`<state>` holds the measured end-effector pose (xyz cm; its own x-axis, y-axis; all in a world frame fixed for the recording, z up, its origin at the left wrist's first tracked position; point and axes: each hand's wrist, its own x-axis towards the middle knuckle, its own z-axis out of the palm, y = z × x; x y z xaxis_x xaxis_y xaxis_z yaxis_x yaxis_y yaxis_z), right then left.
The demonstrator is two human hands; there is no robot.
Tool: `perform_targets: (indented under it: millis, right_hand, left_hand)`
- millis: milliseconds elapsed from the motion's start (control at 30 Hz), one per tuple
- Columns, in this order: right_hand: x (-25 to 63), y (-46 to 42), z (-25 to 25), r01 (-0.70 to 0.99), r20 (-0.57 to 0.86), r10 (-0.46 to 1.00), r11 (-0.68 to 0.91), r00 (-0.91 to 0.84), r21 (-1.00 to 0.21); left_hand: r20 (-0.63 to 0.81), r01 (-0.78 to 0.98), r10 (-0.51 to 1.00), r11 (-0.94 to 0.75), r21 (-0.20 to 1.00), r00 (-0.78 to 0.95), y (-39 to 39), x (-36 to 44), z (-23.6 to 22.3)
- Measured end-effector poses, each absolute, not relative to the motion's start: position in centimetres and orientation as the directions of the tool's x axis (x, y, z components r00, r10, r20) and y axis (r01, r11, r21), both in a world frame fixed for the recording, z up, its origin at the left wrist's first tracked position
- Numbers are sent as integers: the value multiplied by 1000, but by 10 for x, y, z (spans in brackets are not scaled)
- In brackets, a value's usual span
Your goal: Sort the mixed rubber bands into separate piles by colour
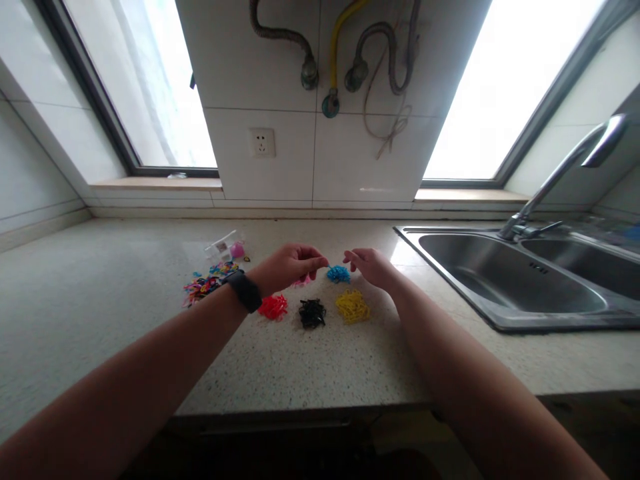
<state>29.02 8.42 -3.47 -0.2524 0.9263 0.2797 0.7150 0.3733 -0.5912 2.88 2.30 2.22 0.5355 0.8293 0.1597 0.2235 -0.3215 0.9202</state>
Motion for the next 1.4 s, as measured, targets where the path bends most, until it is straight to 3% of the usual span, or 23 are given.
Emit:
perform_targets:
  millis: [233,500,900,1233,1400]
  right_hand:
    - [294,88,-36,702,276,939,339,-206,-626]
    - [293,88,-37,709,285,934,352,-218,-611]
    - [294,86,-34,726,311,923,373,-227,-577]
    - [295,87,-37,728,308,922,376,-234,-574]
    - [293,85,-37,731,294,921,382,-254,-566]
  left_hand:
    - [197,461,720,-604,650,665,71,63,13]
    - [174,676,765,-634,376,620,104,78,-5]
    - [145,672,723,-684,284,675,105,66,-5]
    - [279,687,772,-636,353,571,63,-2,21]
    - [377,717,770,-627,304,514,41,-49,25]
